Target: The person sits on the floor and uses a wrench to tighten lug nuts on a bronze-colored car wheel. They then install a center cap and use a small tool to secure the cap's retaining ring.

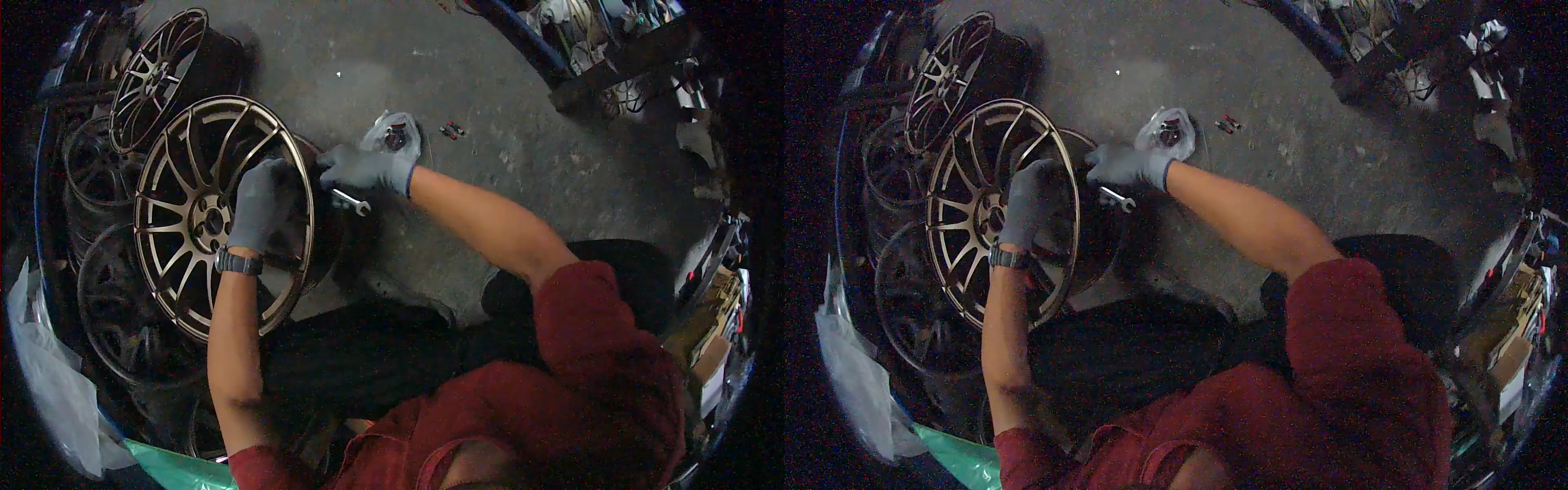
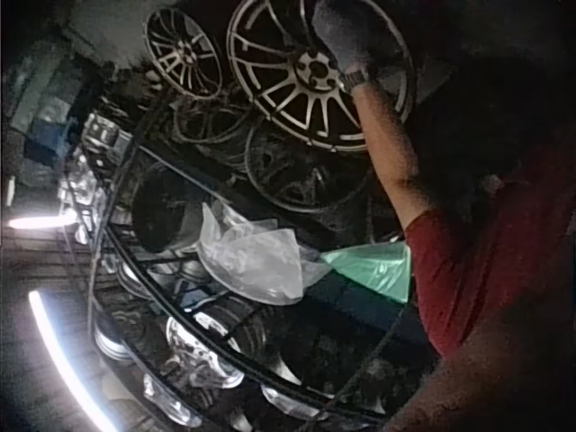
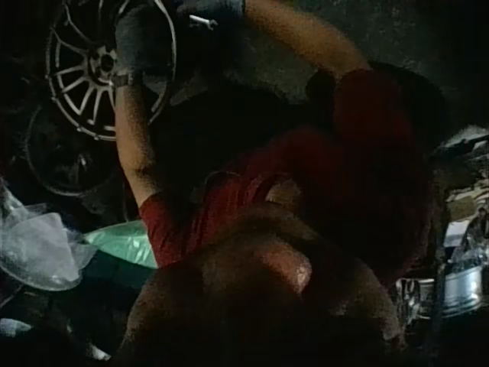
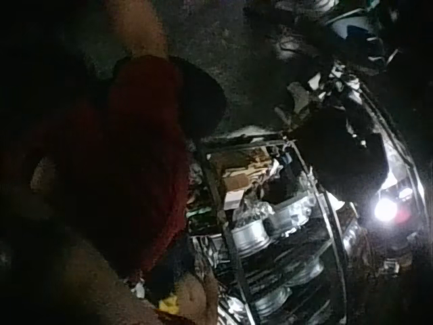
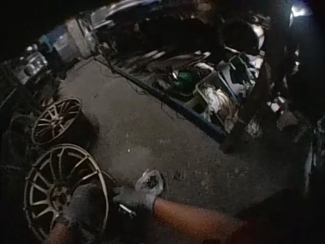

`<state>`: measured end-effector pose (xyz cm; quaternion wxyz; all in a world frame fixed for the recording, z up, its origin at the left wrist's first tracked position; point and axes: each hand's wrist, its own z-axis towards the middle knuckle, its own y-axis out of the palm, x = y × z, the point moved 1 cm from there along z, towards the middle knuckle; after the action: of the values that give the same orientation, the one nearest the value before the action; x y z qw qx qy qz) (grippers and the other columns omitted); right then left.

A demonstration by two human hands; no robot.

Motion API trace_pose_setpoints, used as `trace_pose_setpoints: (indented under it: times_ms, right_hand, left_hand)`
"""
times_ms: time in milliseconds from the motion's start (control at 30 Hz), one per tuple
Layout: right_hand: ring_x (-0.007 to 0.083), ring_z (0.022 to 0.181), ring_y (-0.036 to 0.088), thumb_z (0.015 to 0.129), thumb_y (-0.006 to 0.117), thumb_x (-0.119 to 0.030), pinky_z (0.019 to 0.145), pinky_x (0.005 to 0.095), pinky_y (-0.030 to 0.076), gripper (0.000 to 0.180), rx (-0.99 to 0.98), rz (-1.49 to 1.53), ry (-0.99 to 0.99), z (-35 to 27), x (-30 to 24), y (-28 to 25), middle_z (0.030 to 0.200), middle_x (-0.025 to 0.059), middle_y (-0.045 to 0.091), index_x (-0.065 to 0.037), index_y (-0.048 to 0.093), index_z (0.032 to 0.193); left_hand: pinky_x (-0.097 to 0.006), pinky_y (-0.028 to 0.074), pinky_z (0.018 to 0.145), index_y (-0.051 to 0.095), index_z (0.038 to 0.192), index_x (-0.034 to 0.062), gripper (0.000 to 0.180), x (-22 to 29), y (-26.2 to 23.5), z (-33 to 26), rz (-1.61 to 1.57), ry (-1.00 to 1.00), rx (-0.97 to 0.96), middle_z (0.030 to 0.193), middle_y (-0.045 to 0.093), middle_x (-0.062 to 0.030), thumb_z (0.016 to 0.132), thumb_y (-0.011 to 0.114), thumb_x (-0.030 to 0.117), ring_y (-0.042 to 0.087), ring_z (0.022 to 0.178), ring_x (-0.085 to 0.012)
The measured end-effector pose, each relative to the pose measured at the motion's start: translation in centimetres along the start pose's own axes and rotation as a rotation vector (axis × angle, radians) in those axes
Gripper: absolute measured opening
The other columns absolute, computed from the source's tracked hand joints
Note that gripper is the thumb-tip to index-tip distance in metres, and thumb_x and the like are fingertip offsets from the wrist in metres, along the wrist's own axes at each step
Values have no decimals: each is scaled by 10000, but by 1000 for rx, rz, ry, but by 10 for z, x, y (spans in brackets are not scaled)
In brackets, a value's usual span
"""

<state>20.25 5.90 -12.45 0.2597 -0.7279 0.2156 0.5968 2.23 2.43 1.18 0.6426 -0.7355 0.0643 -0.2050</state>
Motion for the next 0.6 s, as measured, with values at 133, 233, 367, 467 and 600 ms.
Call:
trace_pose_setpoints:
  times_ms: [133,233,367,467,600]
  right_hand:
    - [317,881,728,824,594,-164,772,432,556,372,-280,-285,68,9,-47,-40,959,194,757,22,695,1131]
    - [364,902,727,808,589,-158,786,460,556,372,-240,-691,-113,23,-72,-51,1006,196,758,-27,709,1135]
    - [400,986,732,824,659,-105,821,476,588,223,-39,-931,-97,28,-75,-61,1049,230,749,-33,763,1007]
    - [394,1005,732,858,664,-155,830,484,586,212,160,-1143,-250,38,-45,-56,1062,206,756,-54,774,1008]
    - [374,990,725,883,620,-171,829,474,575,225,124,-1009,-167,32,-46,-57,1050,177,753,-82,750,1045]
  left_hand:
    - [-513,525,774,686,882,24,85,3,1,-1,-19,10,59,899,664,-214,831,672,90,650,895,-440]
    - [-513,528,779,687,896,26,96,2,0,-7,-52,24,113,905,667,-210,826,680,91,649,899,-439]
    - [-506,534,789,687,917,35,123,-3,2,-9,-88,64,182,917,668,-203,806,703,86,647,901,-439]
    - [-503,536,791,682,923,43,145,2,3,2,-57,55,114,913,664,-197,789,718,86,644,900,-439]
    - [-511,530,780,672,906,48,127,-9,7,-10,-25,95,144,897,656,-192,794,716,88,641,898,-439]
